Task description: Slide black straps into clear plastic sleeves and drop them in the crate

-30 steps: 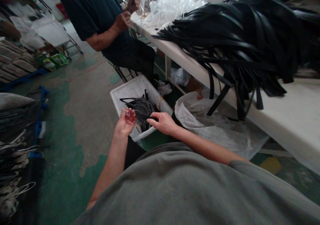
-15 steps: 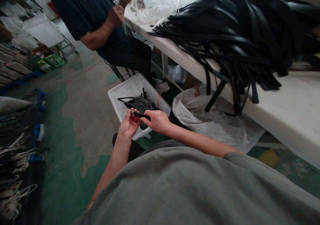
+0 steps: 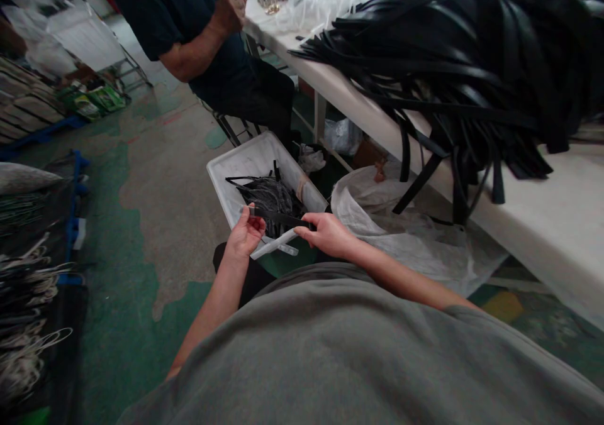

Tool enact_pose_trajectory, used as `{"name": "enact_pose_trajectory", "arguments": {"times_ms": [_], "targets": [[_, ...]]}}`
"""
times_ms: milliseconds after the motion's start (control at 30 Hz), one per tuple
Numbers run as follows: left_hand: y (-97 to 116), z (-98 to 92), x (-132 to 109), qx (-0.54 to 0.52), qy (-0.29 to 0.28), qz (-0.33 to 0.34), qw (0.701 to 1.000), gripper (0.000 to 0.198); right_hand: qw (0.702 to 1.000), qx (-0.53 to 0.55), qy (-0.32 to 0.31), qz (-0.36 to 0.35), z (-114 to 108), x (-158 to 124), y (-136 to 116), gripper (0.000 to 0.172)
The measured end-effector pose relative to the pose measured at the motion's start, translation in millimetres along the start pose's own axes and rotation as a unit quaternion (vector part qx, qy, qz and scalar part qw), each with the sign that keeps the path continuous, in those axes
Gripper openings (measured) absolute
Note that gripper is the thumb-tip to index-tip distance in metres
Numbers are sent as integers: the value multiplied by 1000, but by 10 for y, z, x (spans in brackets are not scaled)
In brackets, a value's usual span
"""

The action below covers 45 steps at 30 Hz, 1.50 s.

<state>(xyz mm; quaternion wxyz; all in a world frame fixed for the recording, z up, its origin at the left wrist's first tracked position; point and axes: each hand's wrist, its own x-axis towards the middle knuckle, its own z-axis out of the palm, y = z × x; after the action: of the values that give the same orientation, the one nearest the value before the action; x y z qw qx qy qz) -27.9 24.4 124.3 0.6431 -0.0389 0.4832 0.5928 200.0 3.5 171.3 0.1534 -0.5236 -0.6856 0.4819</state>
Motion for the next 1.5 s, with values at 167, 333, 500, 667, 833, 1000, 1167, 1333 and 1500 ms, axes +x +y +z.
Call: {"name": "enact_pose_trajectory", "arguments": {"times_ms": [167,333,500,667,833,1000,1167,1333,1500], "targets": [[-163,65,-126,2,-30,14,999,6,993,-120,20,8,43,123,-115,21],[-159,-36,-135,77,-78,67,992,19,993,-110,-43,-25,18,108,-157,28],[-191,47,-120,87,-113,61,988,25,985,-169,1,-25,108,231,-363,29],[-129,84,-97,58,-107,31,992,21,987,-156,-30,-20,69,335,-397,29],[-253,24,-113,49,-87,2,995,21,960,-280,7,-29,86,291,-312,30],[-384,0,-118,93,-87,-23,992,24,962,-272,-28,-23,138,368,-366,32],[-214,-104,-42,72,-63,-31,995,20,961,-269,-57,-20,101,303,-306,30],[-242,-64,-49,101,-90,-60,989,22,961,-273,-19,-21,148,351,-285,31],[-220,-38,-43,97,-70,-38,992,22,966,-250,-57,-20,108,363,-300,30]]}}
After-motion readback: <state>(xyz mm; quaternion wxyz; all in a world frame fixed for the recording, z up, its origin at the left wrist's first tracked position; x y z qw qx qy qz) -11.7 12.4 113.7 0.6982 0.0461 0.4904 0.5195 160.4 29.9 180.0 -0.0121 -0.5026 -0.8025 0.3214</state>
